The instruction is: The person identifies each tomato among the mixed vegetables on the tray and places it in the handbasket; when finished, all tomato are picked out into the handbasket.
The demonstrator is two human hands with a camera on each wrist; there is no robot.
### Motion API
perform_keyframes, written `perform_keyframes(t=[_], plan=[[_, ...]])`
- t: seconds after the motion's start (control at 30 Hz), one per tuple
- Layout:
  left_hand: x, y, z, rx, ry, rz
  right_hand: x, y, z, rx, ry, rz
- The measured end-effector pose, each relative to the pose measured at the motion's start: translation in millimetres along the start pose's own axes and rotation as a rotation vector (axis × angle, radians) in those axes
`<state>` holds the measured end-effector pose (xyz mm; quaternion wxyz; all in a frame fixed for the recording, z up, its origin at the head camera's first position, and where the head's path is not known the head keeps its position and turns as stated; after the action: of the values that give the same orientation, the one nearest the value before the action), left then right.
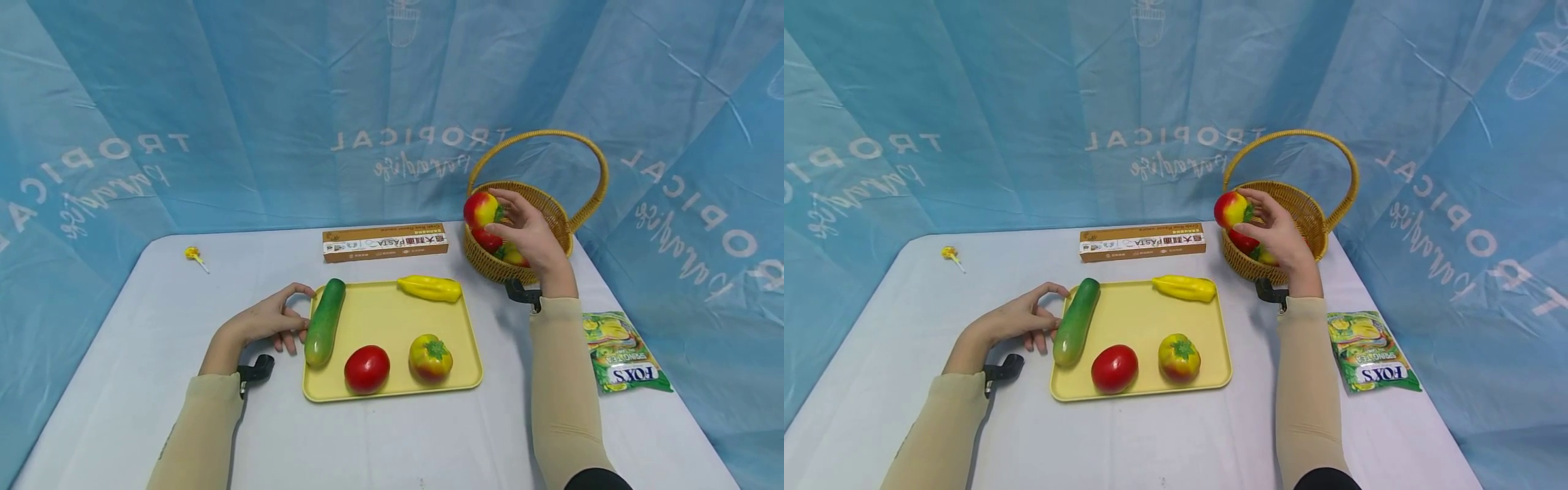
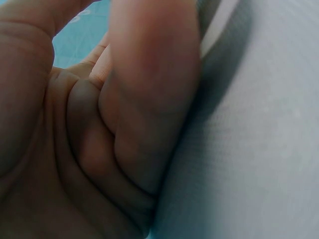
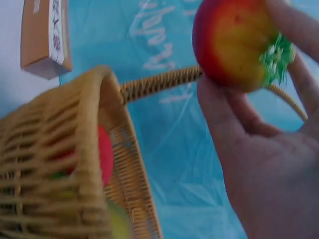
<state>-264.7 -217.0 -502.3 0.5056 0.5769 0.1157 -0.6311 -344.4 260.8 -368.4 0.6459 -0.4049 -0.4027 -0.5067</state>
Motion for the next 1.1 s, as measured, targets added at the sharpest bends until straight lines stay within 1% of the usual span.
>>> perform_keyframes(t=[0.23, 0.43, 0.57, 0.73, 0.93, 1.1], plan=[[0.0, -0.1, -0.4, 0.002, -0.004, -0.005, -23, -1.5, 18, -0.118, 0.096, -0.107], [-0.7, 0.6, -0.5, 0.004, -0.001, -0.011, -42, -4.0, 28, -0.167, 0.118, -0.174], [-1.2, 1.2, -0.6, 0.005, -0.002, -0.012, -50, -4.7, 32, -0.175, 0.145, -0.179], [-1.6, 0.8, -0.5, 0.004, -0.001, -0.012, -56, -4.8, 38, -0.178, 0.218, -0.166], [-2.3, 0.5, -0.9, 0.009, -0.003, -0.013, -61, -4.5, 43, -0.172, 0.293, -0.187], [-2.9, 0.3, -0.6, 0.005, -0.003, -0.007, -62, -4.6, 44, -0.179, 0.309, -0.193]])
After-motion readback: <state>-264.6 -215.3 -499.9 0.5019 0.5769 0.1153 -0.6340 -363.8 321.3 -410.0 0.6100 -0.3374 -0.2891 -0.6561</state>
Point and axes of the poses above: each hand's wrist, its own y-axis away from the middle knuckle, its own z-axis out of the back of the hand, x = y × z, the point moved 7 cm from there along -y, towards the middle knuckle, and after that the axes turned 3 degrees about y, right-handed, at the moved point
